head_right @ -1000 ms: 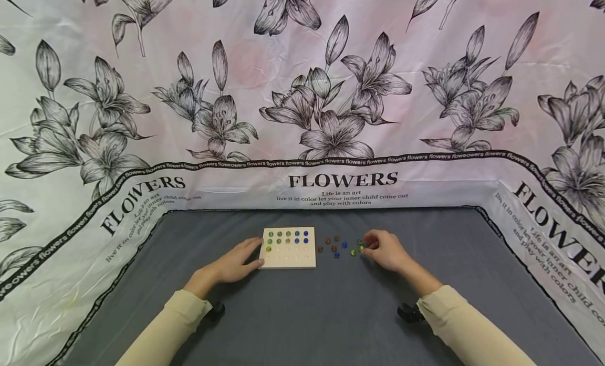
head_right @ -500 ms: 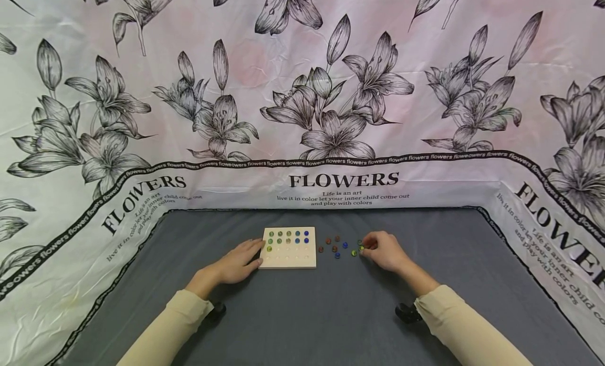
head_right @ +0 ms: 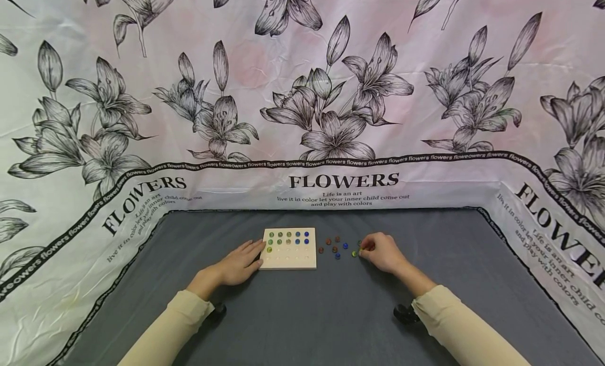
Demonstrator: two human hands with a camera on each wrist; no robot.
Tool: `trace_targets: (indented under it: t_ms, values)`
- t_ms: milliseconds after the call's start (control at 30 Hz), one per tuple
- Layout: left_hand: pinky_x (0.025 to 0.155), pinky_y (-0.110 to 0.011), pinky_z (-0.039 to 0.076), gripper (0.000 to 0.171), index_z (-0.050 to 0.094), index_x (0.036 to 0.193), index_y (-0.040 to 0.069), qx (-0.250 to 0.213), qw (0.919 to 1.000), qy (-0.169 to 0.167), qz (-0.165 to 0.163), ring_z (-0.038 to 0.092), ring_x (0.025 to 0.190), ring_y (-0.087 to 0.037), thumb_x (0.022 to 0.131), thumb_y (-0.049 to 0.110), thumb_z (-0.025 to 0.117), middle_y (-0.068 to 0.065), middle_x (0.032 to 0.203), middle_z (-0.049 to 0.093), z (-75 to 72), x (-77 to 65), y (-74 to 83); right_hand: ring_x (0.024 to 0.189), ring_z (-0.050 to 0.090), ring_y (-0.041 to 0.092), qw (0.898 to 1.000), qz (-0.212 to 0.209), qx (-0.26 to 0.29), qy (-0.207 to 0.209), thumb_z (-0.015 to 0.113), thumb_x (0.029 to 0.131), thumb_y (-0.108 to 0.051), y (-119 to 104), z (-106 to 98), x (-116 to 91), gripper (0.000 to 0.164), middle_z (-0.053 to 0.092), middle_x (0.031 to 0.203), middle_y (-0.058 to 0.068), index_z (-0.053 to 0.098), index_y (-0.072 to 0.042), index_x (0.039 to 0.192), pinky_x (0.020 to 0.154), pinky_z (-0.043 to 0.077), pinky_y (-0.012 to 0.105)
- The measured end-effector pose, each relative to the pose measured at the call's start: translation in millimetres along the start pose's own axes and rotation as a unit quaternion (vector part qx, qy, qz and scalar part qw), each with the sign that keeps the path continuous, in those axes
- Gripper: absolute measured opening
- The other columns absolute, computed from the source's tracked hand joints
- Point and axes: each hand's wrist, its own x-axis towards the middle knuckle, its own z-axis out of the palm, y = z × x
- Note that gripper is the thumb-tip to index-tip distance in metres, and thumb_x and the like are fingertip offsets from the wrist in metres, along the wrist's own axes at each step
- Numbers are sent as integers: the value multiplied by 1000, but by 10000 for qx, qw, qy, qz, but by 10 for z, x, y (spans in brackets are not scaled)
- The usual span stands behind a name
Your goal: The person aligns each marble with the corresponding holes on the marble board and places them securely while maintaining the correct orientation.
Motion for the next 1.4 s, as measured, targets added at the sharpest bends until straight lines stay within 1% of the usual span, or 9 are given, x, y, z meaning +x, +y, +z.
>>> trace_targets:
  t_ms: [167, 367, 500, 700, 900, 1033, 1233, 1333, 1400]
  values:
    - [123, -58, 19, 58, 26, 163, 7, 3, 10000, -21, 5, 17, 155, -40, 112, 30, 40, -13, 169, 24, 32, 18, -32, 75, 63, 15, 10000, -16, -32, -35, 77, 90, -7, -11, -7, 4, 6, 70, 84, 2, 74, -2, 92, 67, 51, 34]
    - [124, -57, 17, 59, 21, 165, 12, 124, 9999, 7, 5, 13, 157, -37, 113, 36, 35, -8, 170, 19, 94, 62, -97, 75, 64, 14, 10000, -10, 50, -54, 76, 92, -9, -39, -52, -7, 9, 72, 86, 5, 74, -1, 93, 66, 51, 31]
    - [124, -58, 17, 59, 22, 165, 12, 91, 9999, 48, 13, 14, 157, -37, 113, 37, 36, -7, 170, 20, 108, 68, -114, 75, 66, 13, 9999, -20, 133, -43, 76, 92, -10, -68, -83, -22, 9, 73, 87, 6, 73, -1, 94, 65, 52, 29]
    - [124, -59, 17, 59, 22, 165, 13, 65, 10000, 1, -10, 13, 157, -37, 113, 37, 36, -7, 170, 20, 100, 56, -107, 73, 68, 17, 9995, -58, 293, -66, 74, 94, -9, -133, -120, -37, 11, 74, 86, 6, 72, 1, 96, 64, 53, 31]
    - [124, -57, 17, 59, 22, 165, 11, 108, 9999, -13, 11, 14, 156, -38, 113, 35, 36, -8, 170, 21, 95, 44, -97, 77, 69, 17, 9994, -90, 346, -38, 74, 95, -10, -169, -126, -32, 10, 74, 88, 5, 73, -1, 97, 67, 54, 34]
    - [124, -57, 17, 59, 21, 165, 10, 157, 9998, -110, -23, 13, 157, -38, 113, 34, 35, -9, 170, 20, 57, 20, -58, 79, 69, 18, 9990, -93, 446, -25, 74, 94, -10, -193, -114, -22, 8, 74, 88, 5, 72, -2, 97, 67, 54, 34]
    - [123, -58, 19, 57, 24, 164, 8, 95, 9998, -195, -22, 15, 156, -40, 113, 31, 37, -11, 169, 22, -25, -13, 1, 82, 68, 17, 9984, -73, 557, -79, 73, 96, -9, -238, -99, -16, 10, 73, 91, 4, 72, -1, 102, 69, 54, 33]
    - [123, -58, 19, 57, 24, 164, 8, 99, 9998, -190, -26, 15, 156, -40, 113, 31, 38, -10, 170, 22, -29, -19, 7, 82, 68, 16, 9981, -80, 604, -102, 72, 96, -10, -273, -86, -15, 11, 73, 91, 4, 72, -1, 103, 70, 54, 34]
    - [123, -58, 19, 57, 25, 164, 7, 98, 9998, -179, -11, 16, 156, -40, 113, 30, 38, -11, 169, 22, -22, -20, 3, 83, 68, 16, 9979, -163, 622, -113, 72, 97, -10, -304, -77, -11, 11, 73, 91, 4, 72, -2, 103, 70, 54, 34]
